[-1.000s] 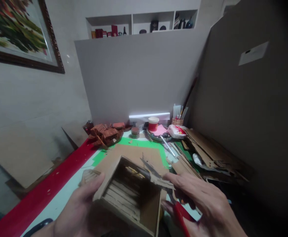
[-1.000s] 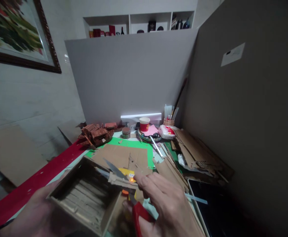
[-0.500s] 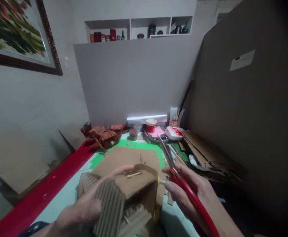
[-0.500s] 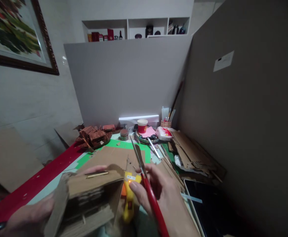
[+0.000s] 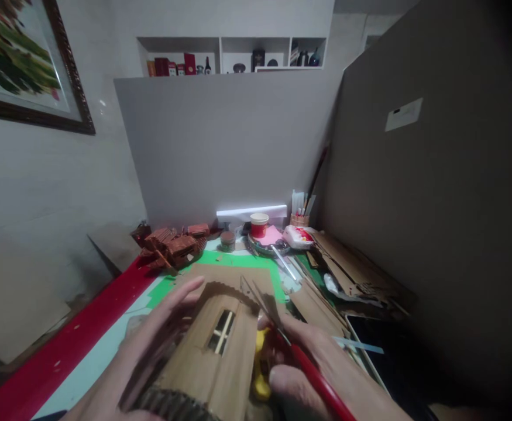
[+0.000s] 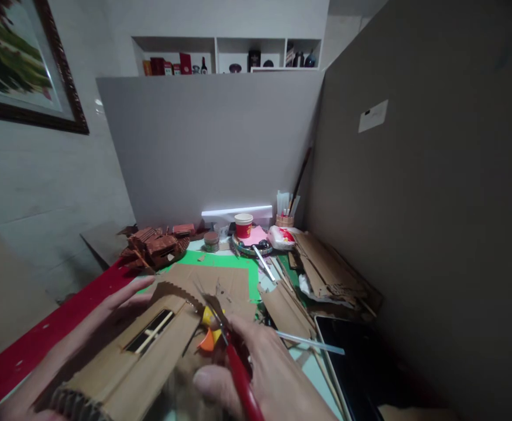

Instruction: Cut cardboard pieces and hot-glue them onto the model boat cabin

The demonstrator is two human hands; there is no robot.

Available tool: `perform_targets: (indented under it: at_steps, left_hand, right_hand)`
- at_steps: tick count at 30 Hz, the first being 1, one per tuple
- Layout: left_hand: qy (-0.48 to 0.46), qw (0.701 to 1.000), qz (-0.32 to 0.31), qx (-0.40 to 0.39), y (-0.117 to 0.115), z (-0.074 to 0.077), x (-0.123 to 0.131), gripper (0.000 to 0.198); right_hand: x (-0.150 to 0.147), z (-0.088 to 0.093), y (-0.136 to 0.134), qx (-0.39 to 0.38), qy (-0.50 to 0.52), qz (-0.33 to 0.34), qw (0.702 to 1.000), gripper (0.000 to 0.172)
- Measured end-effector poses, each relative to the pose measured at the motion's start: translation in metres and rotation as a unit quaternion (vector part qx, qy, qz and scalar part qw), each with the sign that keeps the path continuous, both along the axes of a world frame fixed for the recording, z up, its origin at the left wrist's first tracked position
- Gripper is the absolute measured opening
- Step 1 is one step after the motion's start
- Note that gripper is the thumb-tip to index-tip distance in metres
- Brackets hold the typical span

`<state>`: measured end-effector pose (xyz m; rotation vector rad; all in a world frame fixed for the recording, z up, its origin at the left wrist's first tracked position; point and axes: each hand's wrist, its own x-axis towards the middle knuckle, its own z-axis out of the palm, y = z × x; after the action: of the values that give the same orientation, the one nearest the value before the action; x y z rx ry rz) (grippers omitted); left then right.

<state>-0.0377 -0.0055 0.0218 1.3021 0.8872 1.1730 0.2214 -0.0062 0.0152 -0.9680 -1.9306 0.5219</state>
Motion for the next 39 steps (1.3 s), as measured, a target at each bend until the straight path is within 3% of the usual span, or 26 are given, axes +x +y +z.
perform_targets:
  at_steps: [4, 7, 10, 17, 22, 27, 30, 34, 36, 39]
  left_hand:
    - [-0.026, 0.999, -0.026, 0.011, 0.001, 0.009, 0.005, 0.052]
    - [-0.033, 0.999, -0.014, 0.013, -0.002, 0.012, 0.008, 0.047]
    - [-0.046, 0.999, -0.001, 0.006, -0.004, 0.012, 0.007, 0.042]
    - [-0.051, 0.998, 0.007, 0.021, -0.010, 0.012, 0.008, 0.042]
    - [-0.003, 0.998, 0.008, 0.061, -0.011, 0.012, 0.014, 0.045]
    - [0.035, 0.997, 0.018, 0.068, -0.009, 0.012, 0.013, 0.048]
    - [0.041, 0.997, 0.024, 0.065, -0.010, 0.003, 0.006, 0.049]
    - [0.050, 0.997, 0.049, 0.043, -0.017, -0.019, -0.005, 0.070]
    - [0.067, 0.995, 0.057, 0.036, -0.021, -0.029, -0.008, 0.089]
    - [0.102, 0.990, 0.046, 0.086, -0.024, -0.033, -0.009, 0.122]
  right_hand:
    - [0.011, 0.015, 0.004, -0.051, -0.028, 0.050, 0.997, 0.040]
    - [0.018, 0.025, 0.008, -0.099, -0.048, 0.098, 0.989, 0.041]
    - [0.020, 0.026, 0.009, -0.120, -0.061, 0.092, 0.987, 0.047]
    - [0.022, 0.013, 0.012, -0.026, -0.135, 0.075, 0.988, 0.061]
    - [0.022, 0.013, 0.015, 0.031, -0.139, 0.051, 0.988, 0.048]
    - [0.022, 0.013, 0.014, 0.005, -0.126, 0.065, 0.990, 0.035]
    - [0.023, 0.012, 0.013, 0.002, -0.119, 0.066, 0.991, 0.019]
    - [0.021, 0.010, 0.013, -0.012, -0.120, 0.056, 0.991, 0.006]
    - [0.020, 0.010, 0.013, -0.003, -0.123, 0.051, 0.991, 0.007]
    - [0.018, 0.011, 0.013, 0.008, -0.124, 0.047, 0.991, 0.014]
